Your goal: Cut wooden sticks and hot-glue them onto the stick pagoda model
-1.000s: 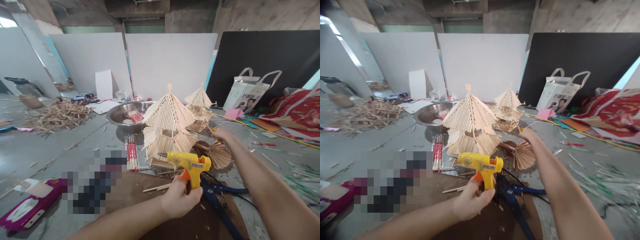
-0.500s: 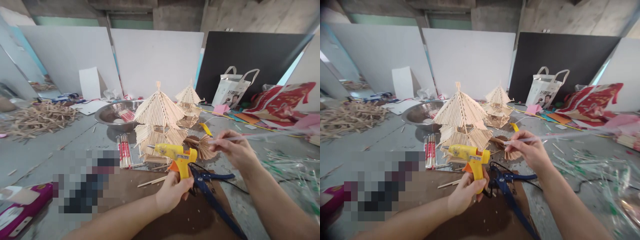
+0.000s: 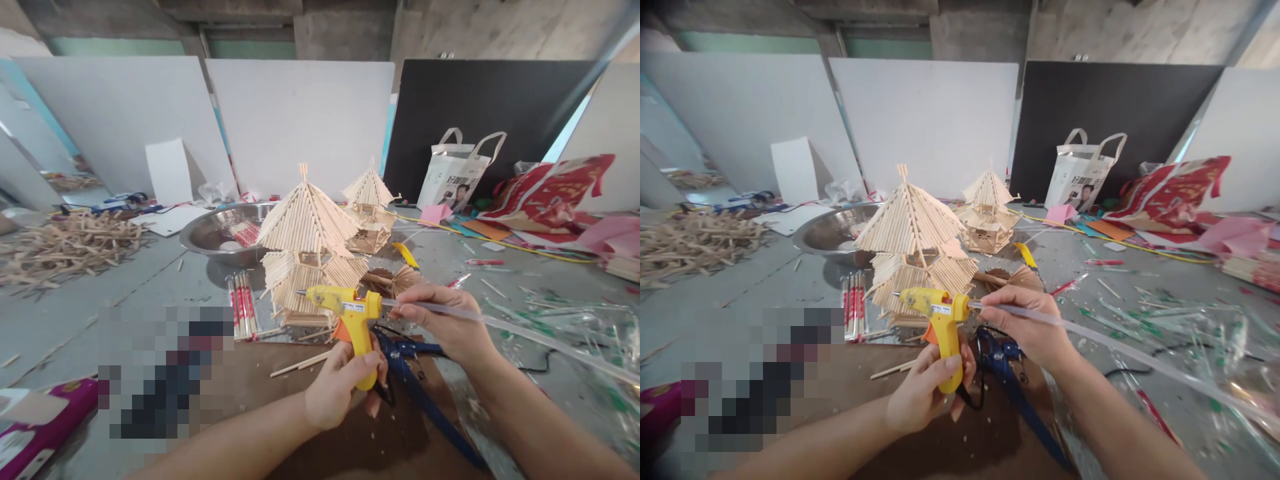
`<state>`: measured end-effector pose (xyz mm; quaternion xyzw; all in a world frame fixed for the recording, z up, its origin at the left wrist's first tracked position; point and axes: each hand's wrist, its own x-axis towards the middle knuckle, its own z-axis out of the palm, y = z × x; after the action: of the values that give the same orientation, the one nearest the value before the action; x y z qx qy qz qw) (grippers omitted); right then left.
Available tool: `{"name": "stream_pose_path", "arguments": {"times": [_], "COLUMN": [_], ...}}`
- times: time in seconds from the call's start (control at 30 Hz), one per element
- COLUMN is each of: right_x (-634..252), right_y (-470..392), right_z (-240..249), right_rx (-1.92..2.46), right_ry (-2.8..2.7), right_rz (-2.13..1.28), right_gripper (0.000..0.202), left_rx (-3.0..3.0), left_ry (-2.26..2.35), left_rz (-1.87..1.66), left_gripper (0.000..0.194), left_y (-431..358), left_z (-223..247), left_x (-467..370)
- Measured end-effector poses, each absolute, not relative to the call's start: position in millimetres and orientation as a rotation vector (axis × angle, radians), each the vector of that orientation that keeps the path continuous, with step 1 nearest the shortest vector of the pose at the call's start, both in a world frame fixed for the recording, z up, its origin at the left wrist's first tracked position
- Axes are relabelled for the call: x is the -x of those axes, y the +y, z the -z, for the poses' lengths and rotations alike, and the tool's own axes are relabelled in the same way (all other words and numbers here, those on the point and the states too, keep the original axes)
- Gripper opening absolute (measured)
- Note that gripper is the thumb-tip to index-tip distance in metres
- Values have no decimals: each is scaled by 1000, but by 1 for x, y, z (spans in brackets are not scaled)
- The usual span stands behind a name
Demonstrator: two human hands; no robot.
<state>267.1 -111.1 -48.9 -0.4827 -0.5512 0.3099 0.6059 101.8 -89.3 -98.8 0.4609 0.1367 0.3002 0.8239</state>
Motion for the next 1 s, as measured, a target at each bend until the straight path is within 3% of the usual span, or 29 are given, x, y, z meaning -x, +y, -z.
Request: {"name": "stream_pose_path", "arguments": {"times": [0.6, 1.0], "right_x": [-253, -238], "right_y": [-111, -111], "right_z": [59, 73], "right_rx": [906, 831], "right_ry": [-1004, -962], "right_rz": [-883, -881], "right_gripper": [14, 15], "left_rx": [-1280, -1530], "left_ry": [443, 471], "left_rz": [-595, -518], "left_gripper": [35, 33], "left_y": [-91, -90], "left_z": [92, 101], "left_x": [-100, -98]}}
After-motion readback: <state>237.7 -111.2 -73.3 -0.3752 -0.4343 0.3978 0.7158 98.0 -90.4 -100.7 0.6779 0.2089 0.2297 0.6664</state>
